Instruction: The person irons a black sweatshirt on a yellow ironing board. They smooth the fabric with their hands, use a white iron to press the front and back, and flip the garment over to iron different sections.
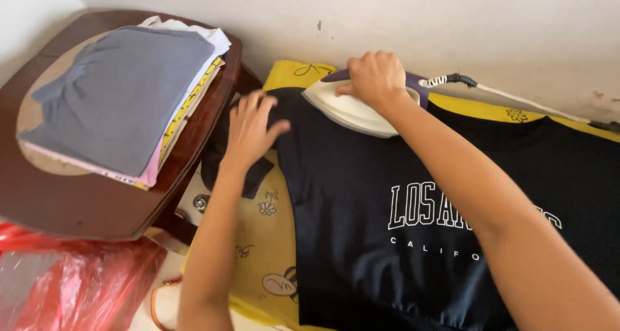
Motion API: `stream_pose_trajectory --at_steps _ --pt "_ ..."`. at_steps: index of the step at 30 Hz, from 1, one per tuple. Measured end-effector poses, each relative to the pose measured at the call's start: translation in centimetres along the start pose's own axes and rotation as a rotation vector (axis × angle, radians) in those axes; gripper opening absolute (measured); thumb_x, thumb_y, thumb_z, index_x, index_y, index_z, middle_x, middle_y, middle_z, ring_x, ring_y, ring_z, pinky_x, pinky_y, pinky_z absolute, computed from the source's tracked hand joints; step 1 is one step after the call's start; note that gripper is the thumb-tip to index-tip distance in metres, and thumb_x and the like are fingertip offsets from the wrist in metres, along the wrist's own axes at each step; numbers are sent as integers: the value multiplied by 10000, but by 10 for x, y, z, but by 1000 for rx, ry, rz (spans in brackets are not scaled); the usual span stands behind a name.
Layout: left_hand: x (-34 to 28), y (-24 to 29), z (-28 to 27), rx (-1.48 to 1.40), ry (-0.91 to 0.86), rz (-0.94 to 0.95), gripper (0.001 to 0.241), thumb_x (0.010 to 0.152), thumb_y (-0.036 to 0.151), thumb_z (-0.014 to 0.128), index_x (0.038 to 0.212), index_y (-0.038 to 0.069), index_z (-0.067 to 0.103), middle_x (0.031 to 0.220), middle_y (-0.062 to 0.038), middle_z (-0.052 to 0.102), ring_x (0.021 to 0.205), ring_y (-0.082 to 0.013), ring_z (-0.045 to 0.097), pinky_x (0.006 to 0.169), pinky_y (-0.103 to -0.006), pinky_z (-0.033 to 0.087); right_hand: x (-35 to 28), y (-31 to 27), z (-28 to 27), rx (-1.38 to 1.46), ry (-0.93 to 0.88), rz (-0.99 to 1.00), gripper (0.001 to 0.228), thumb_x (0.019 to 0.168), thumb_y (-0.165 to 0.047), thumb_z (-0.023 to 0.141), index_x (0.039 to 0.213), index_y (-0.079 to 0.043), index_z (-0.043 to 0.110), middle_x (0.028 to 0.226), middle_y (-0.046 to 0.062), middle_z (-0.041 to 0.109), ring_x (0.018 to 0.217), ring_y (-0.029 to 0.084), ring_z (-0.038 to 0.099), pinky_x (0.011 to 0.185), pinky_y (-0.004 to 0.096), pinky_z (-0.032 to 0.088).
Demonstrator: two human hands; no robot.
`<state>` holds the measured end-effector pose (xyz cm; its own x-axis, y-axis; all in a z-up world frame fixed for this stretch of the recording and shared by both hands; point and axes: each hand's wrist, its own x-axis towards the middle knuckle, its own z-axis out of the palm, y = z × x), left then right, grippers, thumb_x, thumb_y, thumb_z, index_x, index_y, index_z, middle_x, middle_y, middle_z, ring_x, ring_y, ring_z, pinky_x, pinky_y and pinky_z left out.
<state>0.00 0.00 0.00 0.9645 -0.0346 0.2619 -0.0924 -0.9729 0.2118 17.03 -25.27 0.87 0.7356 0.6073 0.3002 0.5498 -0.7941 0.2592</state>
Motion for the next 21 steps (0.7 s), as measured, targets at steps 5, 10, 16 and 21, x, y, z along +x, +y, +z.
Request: stream_pose_trajectory --at_steps 5,10,16,21 --pt "-58 -17 -2 -113 -193 -66 607 816 397 836 1259 96 552 1358 -184 490 1277 -451 511 969 -622 481 -43 -2 -25 -41 -73 -80 736 735 -890 621 934 -204 794 830 63 765 851 300 777 723 433 609" --pt "-55 -76 41 33 -174 47 360 837 -21 769 1140 111 625 1315 -146 517 1181 -411 617 913 -475 573 -151 21 -72 -11 -121 -289 627 651 -905 561 846 -335 735 661 -4 733 666 259 763 625 392 606" --pt "-61 -53 45 622 88 139 122 878 94 729 996 125 719 1256 -113 628 1143 -291 614 769 -368 535 -147 90 -30 -214 -132 -37 561 821 -848 534 840 -312 701 685 -67 719 684 183 763 623 353 612" --pt "-92 53 5 -211 -55 -437 476 1073 427 487 1355 44 473 999 -306 723 965 -501 723 812 -571 550 -79 96 3 -162 -216 193 713 780 -872 642 1009 -223 831 909 115 790 924 373 762 726 449 543"
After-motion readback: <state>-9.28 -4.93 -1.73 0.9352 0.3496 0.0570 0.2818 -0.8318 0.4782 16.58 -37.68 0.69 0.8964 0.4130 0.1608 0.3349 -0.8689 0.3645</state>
